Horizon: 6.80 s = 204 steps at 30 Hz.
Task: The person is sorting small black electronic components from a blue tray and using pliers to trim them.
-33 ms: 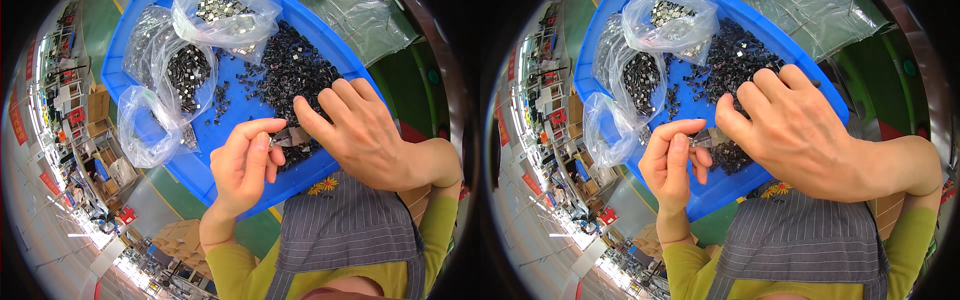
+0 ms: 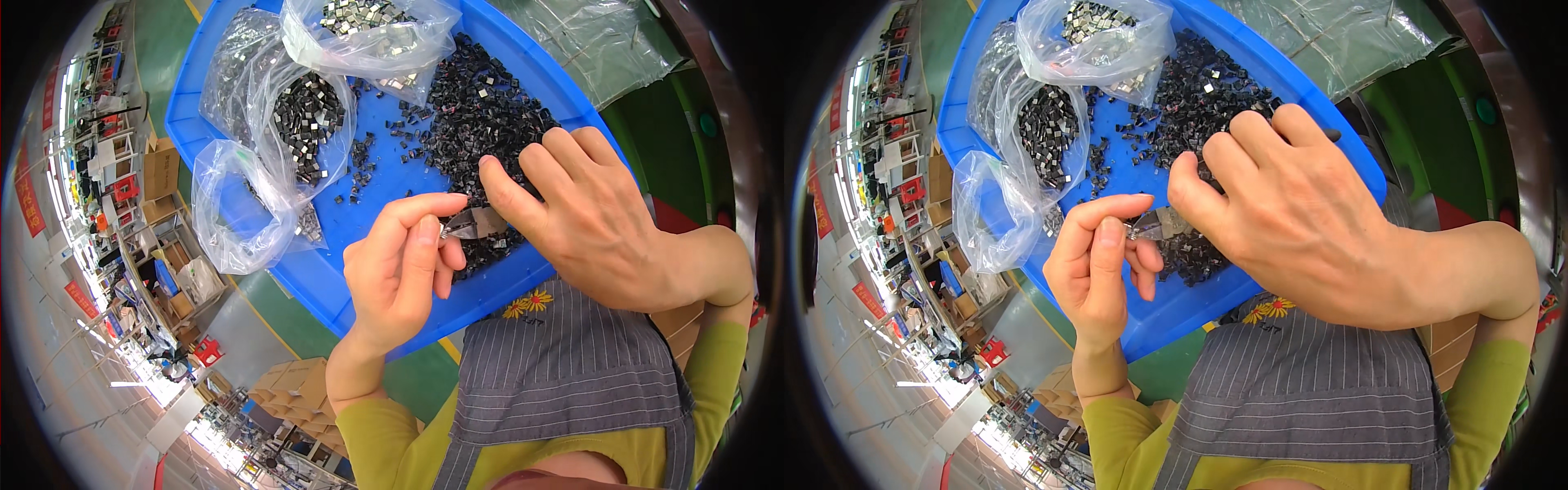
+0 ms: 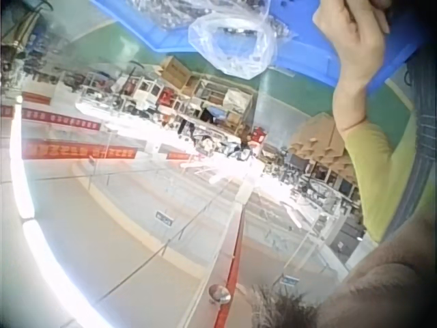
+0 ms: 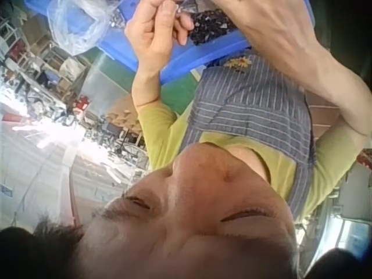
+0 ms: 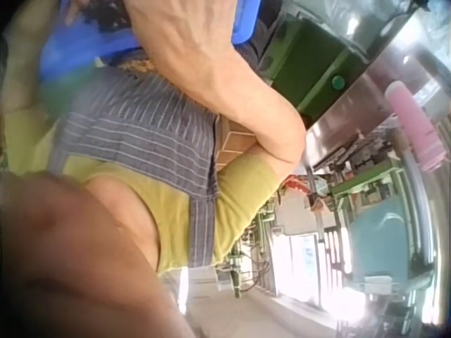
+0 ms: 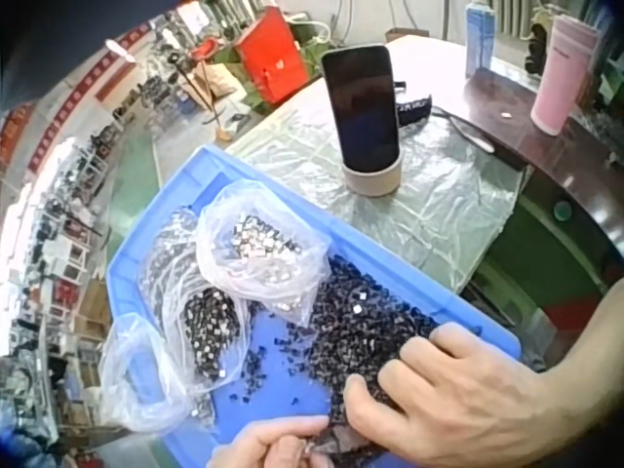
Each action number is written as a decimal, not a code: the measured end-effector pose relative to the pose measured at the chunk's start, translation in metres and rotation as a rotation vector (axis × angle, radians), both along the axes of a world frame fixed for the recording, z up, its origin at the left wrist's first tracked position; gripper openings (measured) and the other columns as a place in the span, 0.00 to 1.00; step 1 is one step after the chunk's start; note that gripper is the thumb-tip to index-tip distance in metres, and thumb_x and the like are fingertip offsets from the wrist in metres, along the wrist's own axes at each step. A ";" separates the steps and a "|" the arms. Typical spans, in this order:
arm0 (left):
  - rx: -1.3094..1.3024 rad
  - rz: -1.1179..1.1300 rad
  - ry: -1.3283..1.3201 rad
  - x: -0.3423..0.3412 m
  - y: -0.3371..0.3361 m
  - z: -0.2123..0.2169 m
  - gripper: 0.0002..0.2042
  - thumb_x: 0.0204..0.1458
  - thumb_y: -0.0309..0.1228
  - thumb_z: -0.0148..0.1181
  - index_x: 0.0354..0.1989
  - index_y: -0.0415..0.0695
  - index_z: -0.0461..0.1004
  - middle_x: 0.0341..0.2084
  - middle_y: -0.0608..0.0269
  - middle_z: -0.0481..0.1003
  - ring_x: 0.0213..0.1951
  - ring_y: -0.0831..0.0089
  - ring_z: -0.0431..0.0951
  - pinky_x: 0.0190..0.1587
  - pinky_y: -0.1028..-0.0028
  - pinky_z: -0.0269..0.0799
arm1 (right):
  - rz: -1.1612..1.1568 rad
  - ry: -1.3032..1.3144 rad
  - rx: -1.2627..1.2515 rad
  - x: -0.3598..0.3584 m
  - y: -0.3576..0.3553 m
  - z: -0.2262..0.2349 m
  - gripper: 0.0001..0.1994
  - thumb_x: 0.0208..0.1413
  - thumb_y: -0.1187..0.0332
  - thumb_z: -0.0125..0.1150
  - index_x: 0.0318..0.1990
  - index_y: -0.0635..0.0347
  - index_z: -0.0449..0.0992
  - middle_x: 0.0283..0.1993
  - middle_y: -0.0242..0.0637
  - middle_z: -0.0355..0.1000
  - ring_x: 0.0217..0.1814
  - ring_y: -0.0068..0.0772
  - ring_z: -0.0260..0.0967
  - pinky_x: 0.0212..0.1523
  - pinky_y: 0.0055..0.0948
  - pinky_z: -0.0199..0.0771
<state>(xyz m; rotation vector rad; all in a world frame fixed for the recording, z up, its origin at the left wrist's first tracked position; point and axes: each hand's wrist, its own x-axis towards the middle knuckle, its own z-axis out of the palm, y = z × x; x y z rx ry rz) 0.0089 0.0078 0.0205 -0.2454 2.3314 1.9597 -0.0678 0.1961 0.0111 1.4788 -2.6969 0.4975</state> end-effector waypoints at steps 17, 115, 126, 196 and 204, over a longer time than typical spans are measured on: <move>-0.034 -0.021 0.053 0.002 -0.001 0.001 0.11 0.62 0.21 0.43 0.46 0.35 0.73 0.19 0.63 0.75 0.17 0.84 0.72 0.20 0.83 0.66 | 0.105 -0.631 0.040 -0.009 0.005 0.011 0.15 0.44 0.77 0.59 0.42 0.63 0.67 0.29 0.43 0.68 0.33 0.48 0.69 0.32 0.42 0.67; -0.166 0.028 0.227 -0.016 -0.006 -0.012 0.16 0.55 0.15 0.52 0.53 0.35 0.68 0.32 0.57 0.74 0.25 0.79 0.76 0.28 0.81 0.73 | 0.020 -0.716 -0.270 -0.021 -0.024 -0.014 0.19 0.51 0.75 0.62 0.50 0.62 0.66 0.41 0.41 0.66 0.45 0.45 0.64 0.47 0.39 0.63; -0.206 0.013 0.302 -0.018 -0.003 -0.013 0.17 0.54 0.14 0.53 0.53 0.35 0.68 0.35 0.56 0.74 0.26 0.77 0.77 0.28 0.80 0.73 | 0.043 -0.806 -0.287 -0.024 -0.021 -0.011 0.19 0.53 0.76 0.59 0.52 0.65 0.65 0.46 0.46 0.66 0.47 0.47 0.64 0.49 0.36 0.65; 0.319 -0.064 0.009 -0.024 -0.009 -0.005 0.14 0.60 0.20 0.47 0.54 0.39 0.58 0.26 0.58 0.74 0.20 0.81 0.68 0.23 0.84 0.64 | -0.017 -1.274 -0.348 -0.023 -0.009 -0.011 0.10 0.61 0.66 0.53 0.40 0.66 0.68 0.24 0.45 0.74 0.28 0.45 0.75 0.29 0.37 0.72; 0.474 -0.056 0.066 -0.025 -0.010 -0.021 0.07 0.59 0.21 0.50 0.42 0.41 0.61 0.30 0.50 0.75 0.18 0.75 0.73 0.18 0.83 0.64 | 0.065 -1.173 -0.356 -0.022 -0.003 -0.020 0.11 0.58 0.67 0.56 0.40 0.66 0.68 0.20 0.54 0.67 0.26 0.58 0.68 0.27 0.46 0.64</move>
